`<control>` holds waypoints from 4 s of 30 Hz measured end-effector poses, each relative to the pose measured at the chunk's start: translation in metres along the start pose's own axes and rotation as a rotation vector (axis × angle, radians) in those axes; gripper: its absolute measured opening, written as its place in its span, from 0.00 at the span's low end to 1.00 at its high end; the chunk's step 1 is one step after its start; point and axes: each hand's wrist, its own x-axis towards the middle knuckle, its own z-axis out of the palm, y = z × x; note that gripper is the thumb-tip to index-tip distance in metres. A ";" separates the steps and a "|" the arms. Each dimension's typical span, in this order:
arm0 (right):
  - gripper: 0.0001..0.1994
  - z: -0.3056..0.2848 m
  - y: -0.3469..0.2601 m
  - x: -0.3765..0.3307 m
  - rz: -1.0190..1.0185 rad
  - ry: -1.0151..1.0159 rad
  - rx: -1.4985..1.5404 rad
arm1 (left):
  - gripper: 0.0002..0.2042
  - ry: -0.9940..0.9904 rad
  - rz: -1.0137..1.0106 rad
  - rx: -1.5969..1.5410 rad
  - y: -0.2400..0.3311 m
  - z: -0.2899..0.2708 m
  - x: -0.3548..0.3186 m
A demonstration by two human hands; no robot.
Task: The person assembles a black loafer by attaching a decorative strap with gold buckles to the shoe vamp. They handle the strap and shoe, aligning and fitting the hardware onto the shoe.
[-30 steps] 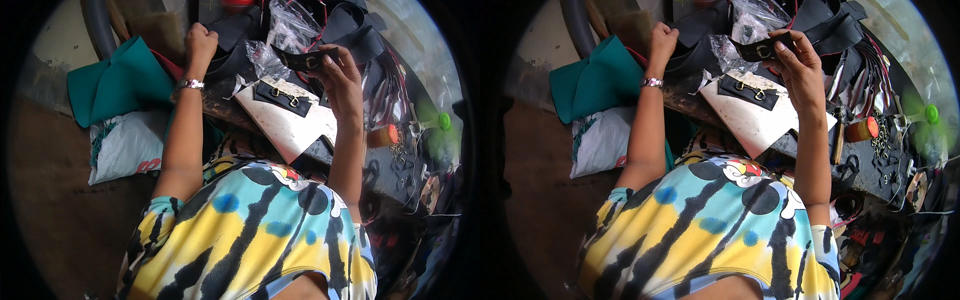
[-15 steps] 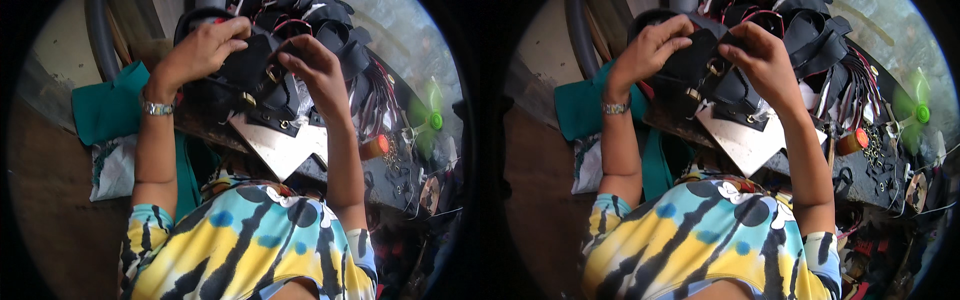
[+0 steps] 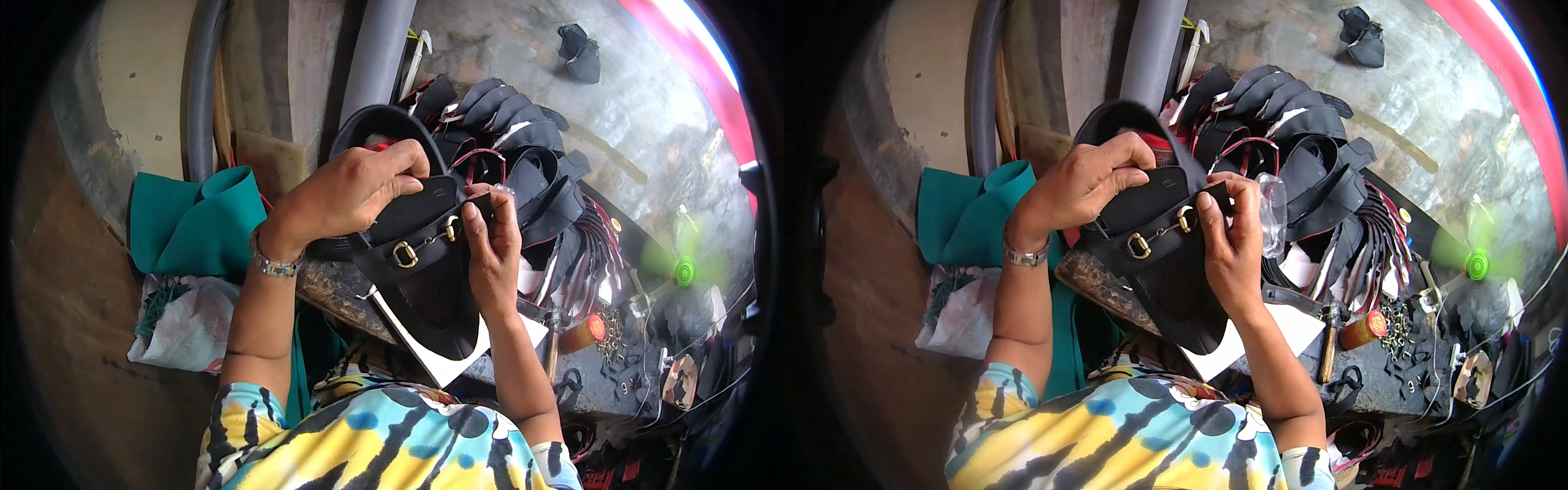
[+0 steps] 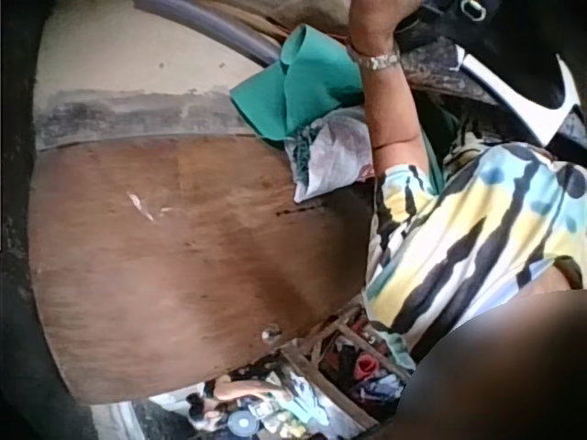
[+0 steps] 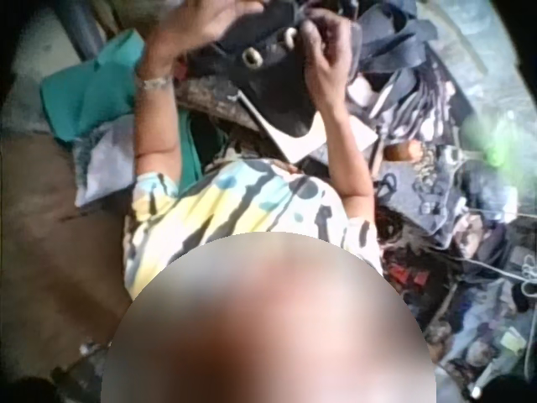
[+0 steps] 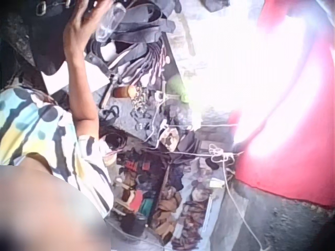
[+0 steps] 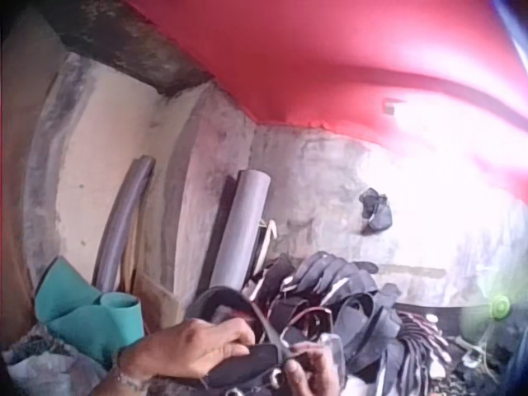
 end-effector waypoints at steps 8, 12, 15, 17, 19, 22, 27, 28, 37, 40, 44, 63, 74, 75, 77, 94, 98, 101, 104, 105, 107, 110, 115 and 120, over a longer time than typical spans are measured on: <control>0.10 -0.023 0.010 0.005 0.370 -0.172 0.126 | 0.04 0.162 0.091 0.019 -0.005 0.025 -0.006; 0.06 -0.020 0.016 -0.005 0.374 -0.042 0.299 | 0.05 0.289 0.121 0.127 -0.008 0.036 -0.006; 0.05 -0.021 0.015 -0.006 0.265 0.048 0.408 | 0.06 0.424 0.222 0.208 -0.007 0.046 -0.011; 0.06 -0.024 0.014 -0.006 0.187 0.075 0.441 | 0.05 0.475 0.224 0.148 -0.005 0.054 -0.014; 0.05 -0.030 0.015 -0.008 0.212 0.027 0.513 | 0.06 0.572 0.270 0.126 -0.005 0.063 -0.012; 0.05 -0.044 0.021 -0.021 0.315 -0.064 0.595 | 0.07 0.577 0.241 0.110 -0.004 0.077 -0.011; 0.07 -0.066 0.042 -0.049 0.392 0.125 0.502 | 0.09 0.472 0.194 0.096 -0.014 0.114 -0.026; 0.07 -0.071 0.043 -0.052 0.420 0.184 0.402 | 0.10 0.482 0.192 0.080 -0.017 0.126 -0.033; 0.07 -0.084 0.042 -0.055 0.295 0.314 0.312 | 0.29 0.233 -0.509 -2.190 0.023 0.191 -0.092; 0.05 -0.082 0.048 -0.057 0.404 0.299 0.456 | 0.22 0.467 -0.695 -1.935 0.024 0.179 -0.084; 0.08 -0.087 0.039 -0.056 0.204 0.458 -0.263 | 0.14 0.677 -0.750 -1.666 0.012 0.172 -0.076; 0.17 -0.044 0.044 -0.049 -0.062 0.438 0.237 | 0.11 0.608 -0.769 -1.791 0.004 0.167 -0.083; 0.24 -0.037 0.043 -0.064 -0.109 0.318 0.059 | 0.17 0.635 -0.807 -1.594 0.017 0.158 -0.075; 0.24 -0.035 0.043 -0.064 -0.125 0.310 0.019 | 0.18 0.633 -0.809 -1.583 0.017 0.157 -0.073; 0.20 -0.032 0.040 -0.063 -0.209 0.341 -0.016 | 0.19 0.614 -0.669 -1.627 0.015 0.156 -0.072; 0.08 -0.054 0.016 -0.070 0.396 0.225 0.393 | 0.27 0.484 -0.578 -1.987 -0.026 0.179 -0.106; 0.09 -0.062 0.019 -0.067 0.549 0.119 0.771 | 0.26 0.472 -0.623 -2.213 -0.022 0.185 -0.112; 0.07 -0.070 0.018 -0.065 0.611 0.050 0.835 | 0.24 0.442 -0.605 -2.265 -0.026 0.186 -0.114; 0.06 -0.064 0.024 -0.065 0.502 0.023 0.895 | 0.23 0.431 -0.570 -2.173 -0.031 0.186 -0.112; 0.06 -0.059 0.026 -0.066 0.459 0.032 0.920 | 0.23 0.453 -0.604 -2.163 -0.032 0.188 -0.110; 0.07 -0.047 0.030 -0.068 0.453 0.035 1.034 | 0.24 0.403 -0.560 -2.207 -0.031 0.194 -0.107; 0.09 -0.035 0.031 -0.072 0.501 0.041 1.132 | 0.25 0.243 -0.425 -2.397 -0.025 0.209 -0.107; 0.09 -0.033 0.027 -0.073 0.515 0.034 1.091 | 0.25 0.216 -0.450 -2.453 -0.023 0.223 -0.111; 0.09 -0.032 0.031 -0.077 0.553 0.075 1.076 | 0.24 0.283 -0.449 -2.361 -0.019 0.215 -0.113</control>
